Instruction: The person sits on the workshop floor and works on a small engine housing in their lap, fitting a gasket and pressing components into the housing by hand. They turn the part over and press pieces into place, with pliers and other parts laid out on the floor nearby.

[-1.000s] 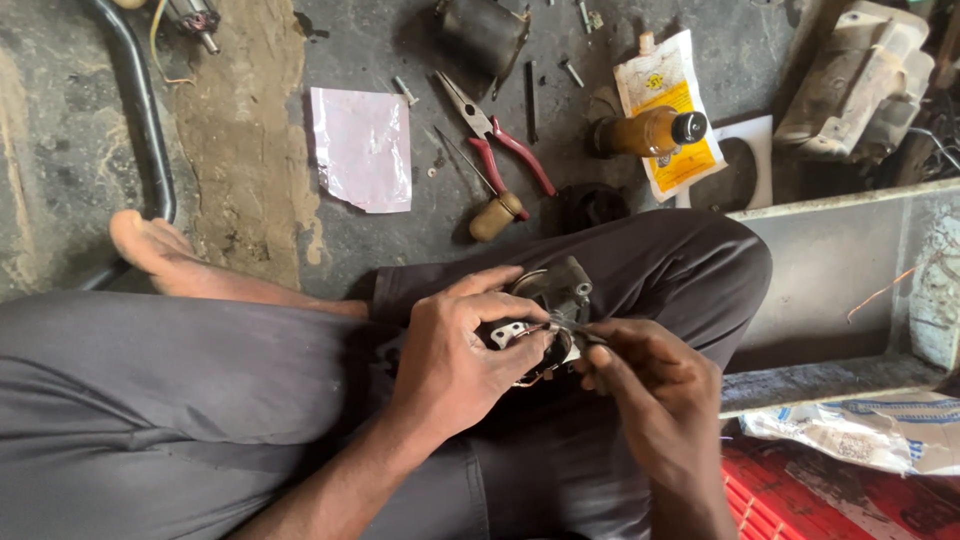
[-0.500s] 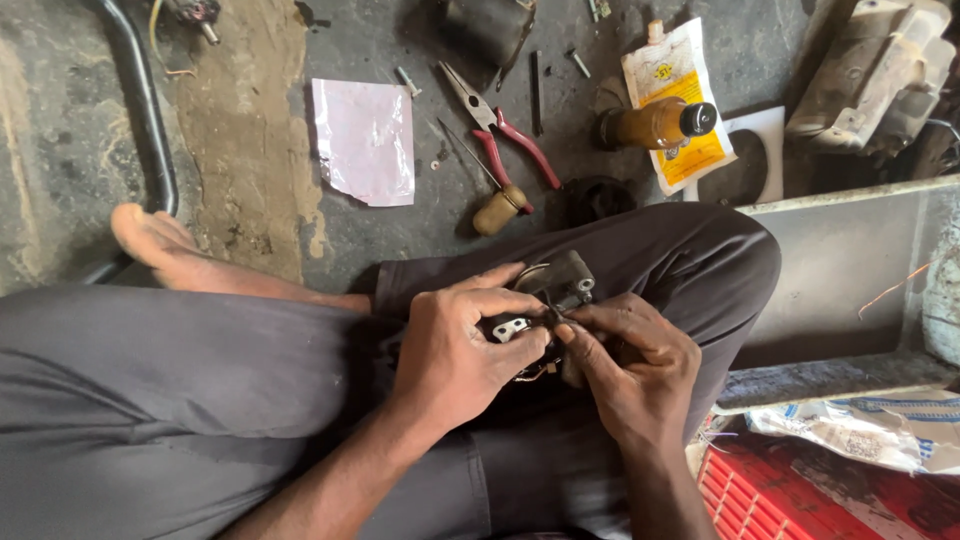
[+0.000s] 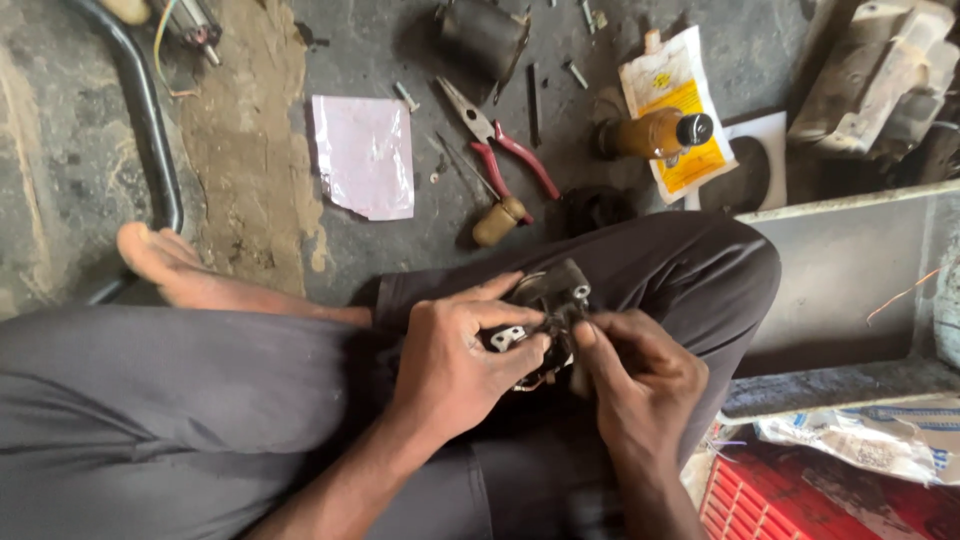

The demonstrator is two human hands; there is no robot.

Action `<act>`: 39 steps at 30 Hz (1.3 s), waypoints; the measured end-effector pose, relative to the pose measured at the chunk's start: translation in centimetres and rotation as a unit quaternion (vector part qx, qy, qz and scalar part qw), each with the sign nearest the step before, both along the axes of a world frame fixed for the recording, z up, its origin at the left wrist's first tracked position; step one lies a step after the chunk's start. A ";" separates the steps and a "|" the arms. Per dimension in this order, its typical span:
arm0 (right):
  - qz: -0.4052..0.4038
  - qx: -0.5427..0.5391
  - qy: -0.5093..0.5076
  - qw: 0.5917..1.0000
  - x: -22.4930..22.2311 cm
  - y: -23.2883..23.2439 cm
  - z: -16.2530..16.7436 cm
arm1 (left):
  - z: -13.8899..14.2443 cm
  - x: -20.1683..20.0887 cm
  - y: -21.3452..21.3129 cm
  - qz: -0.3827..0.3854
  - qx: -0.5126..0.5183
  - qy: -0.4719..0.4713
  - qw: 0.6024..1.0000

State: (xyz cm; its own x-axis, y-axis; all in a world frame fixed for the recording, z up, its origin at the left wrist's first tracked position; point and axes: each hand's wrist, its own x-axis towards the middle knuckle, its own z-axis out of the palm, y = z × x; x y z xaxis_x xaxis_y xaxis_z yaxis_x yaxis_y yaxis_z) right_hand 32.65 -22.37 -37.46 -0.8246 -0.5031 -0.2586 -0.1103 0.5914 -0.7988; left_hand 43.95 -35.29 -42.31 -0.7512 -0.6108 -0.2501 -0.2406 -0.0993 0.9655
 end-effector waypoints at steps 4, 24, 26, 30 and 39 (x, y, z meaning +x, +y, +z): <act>0.087 0.045 0.095 0.991 0.2 0.0 -0.1 | 0.0 0.0 0.0 -0.001 0.049 -0.026 0.998; 0.015 0.023 0.105 0.994 1.2 -0.2 -0.7 | 1.3 0.5 1.3 0.041 -0.157 0.091 0.982; 0.018 0.025 0.107 0.994 1.1 -0.2 -0.8 | 1.4 0.5 1.5 0.024 -0.156 0.081 0.984; -0.014 -0.012 0.027 0.999 0.8 0.2 -0.7 | 1.5 0.4 1.7 -0.003 -0.196 0.076 0.978; 0.023 0.017 0.065 0.997 0.8 0.2 -0.7 | 1.4 0.1 1.9 0.016 -0.250 0.056 0.966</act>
State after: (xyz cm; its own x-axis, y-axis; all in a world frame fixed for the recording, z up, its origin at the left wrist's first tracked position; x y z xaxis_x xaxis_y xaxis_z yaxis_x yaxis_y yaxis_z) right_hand 33.49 -22.18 -38.17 -0.8282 -0.5342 -0.1694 -0.2393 0.6105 -0.7550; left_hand 44.02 -33.41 -40.87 -0.7354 -0.6574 0.1644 -0.1368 0.3816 0.9142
